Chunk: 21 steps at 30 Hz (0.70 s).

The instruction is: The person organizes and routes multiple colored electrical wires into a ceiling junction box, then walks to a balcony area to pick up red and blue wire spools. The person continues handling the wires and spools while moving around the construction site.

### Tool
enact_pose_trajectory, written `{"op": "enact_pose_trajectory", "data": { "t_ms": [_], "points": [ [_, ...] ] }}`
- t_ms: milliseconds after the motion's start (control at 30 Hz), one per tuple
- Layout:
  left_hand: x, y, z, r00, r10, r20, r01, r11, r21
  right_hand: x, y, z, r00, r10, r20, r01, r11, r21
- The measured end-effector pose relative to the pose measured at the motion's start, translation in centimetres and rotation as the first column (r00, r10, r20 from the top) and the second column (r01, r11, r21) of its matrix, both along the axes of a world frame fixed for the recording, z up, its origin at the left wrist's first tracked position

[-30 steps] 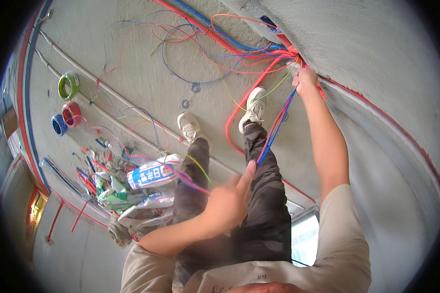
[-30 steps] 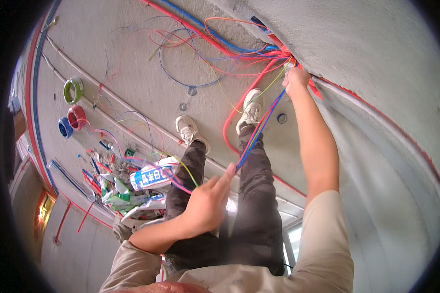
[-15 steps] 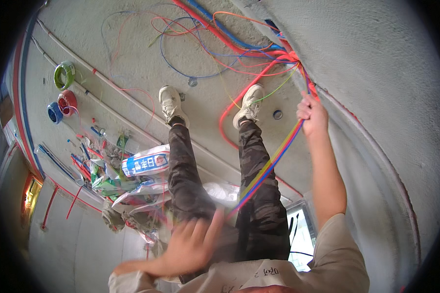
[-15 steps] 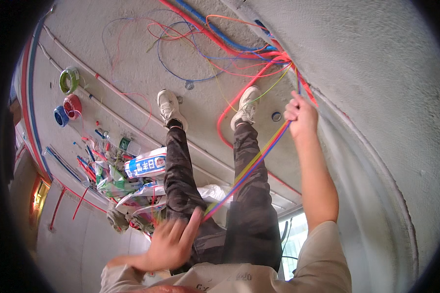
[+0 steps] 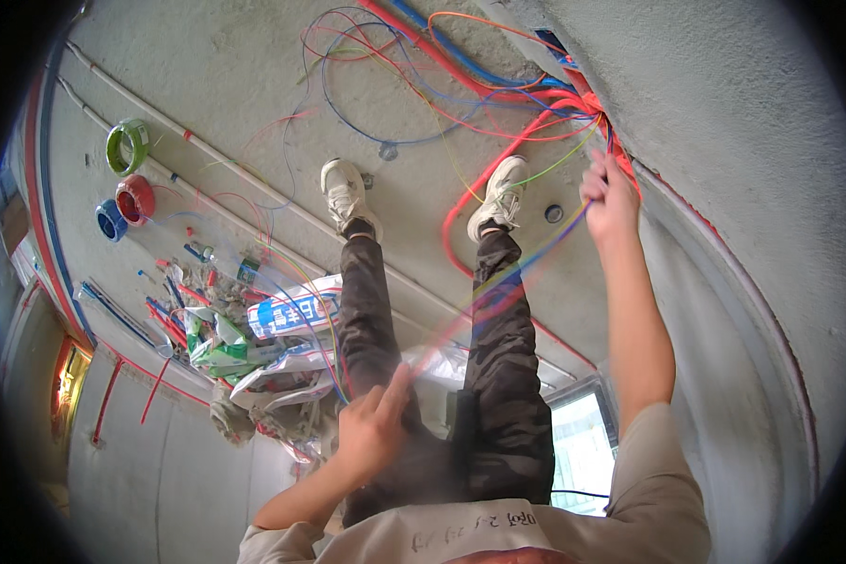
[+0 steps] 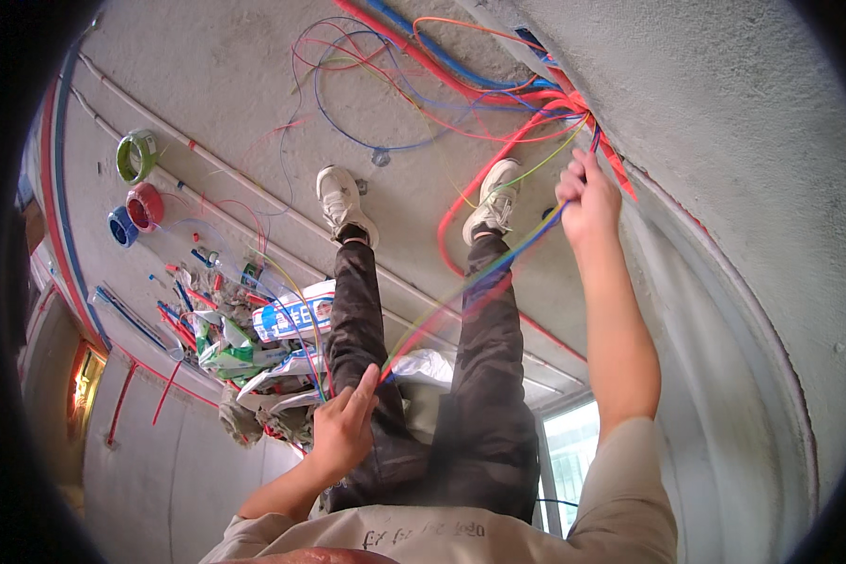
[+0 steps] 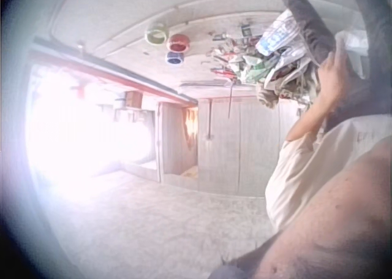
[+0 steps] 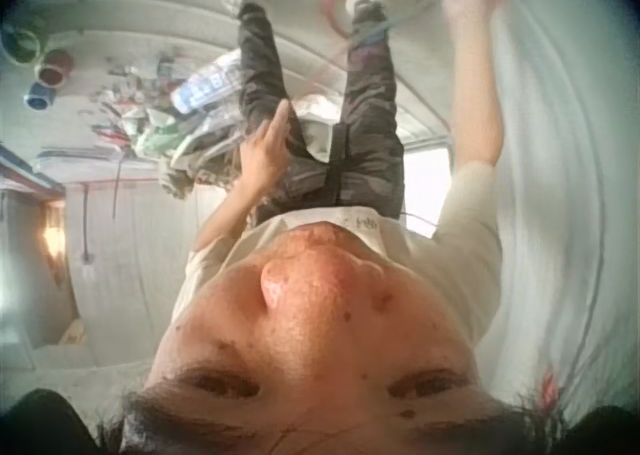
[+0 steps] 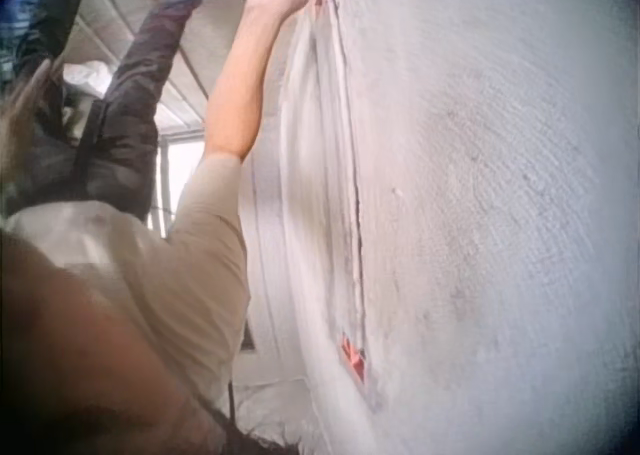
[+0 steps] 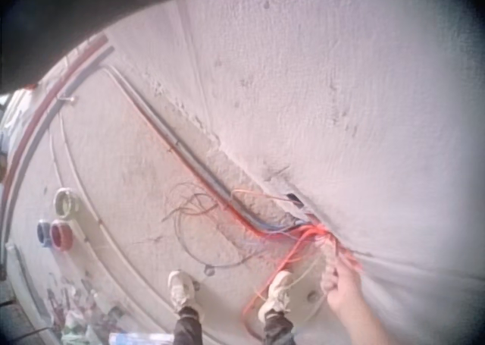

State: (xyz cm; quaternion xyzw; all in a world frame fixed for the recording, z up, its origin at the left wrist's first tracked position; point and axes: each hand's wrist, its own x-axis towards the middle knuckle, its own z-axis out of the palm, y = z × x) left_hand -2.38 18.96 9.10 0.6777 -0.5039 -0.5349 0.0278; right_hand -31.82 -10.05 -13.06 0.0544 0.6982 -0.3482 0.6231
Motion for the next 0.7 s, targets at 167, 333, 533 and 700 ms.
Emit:
{"op": "enact_pose_trajectory", "data": {
  "t_ms": [167, 333, 533, 700],
  "points": [
    [-0.8, 0.9, 1.5, 0.97, -0.057, -0.236, 0.03, 0.993, -0.115, -5.1, 0.9, 1.9, 0.999, 0.029, -0.02, -0.028, 0.997, 0.071],
    [-3.7, -2.3, -1.6, 0.986, -0.021, -0.165, -0.002, 0.99, -0.142, -8.2, -1.5, -6.7, 0.993, 0.099, -0.059, -0.095, 0.993, 0.068],
    [-2.2, -8.6, -7.2, 0.998, 0.048, 0.038, -0.04, 0.982, -0.185, -1.9, 0.5, -6.4, 0.996, 0.02, -0.091, -0.023, 0.999, -0.038],
    [-1.2, -3.3, 2.5, 0.974, -0.106, -0.199, 0.039, 0.949, -0.311, -0.4, 3.2, 4.0, 0.983, -0.106, 0.148, 0.1, 0.994, 0.048]
  ]
}}
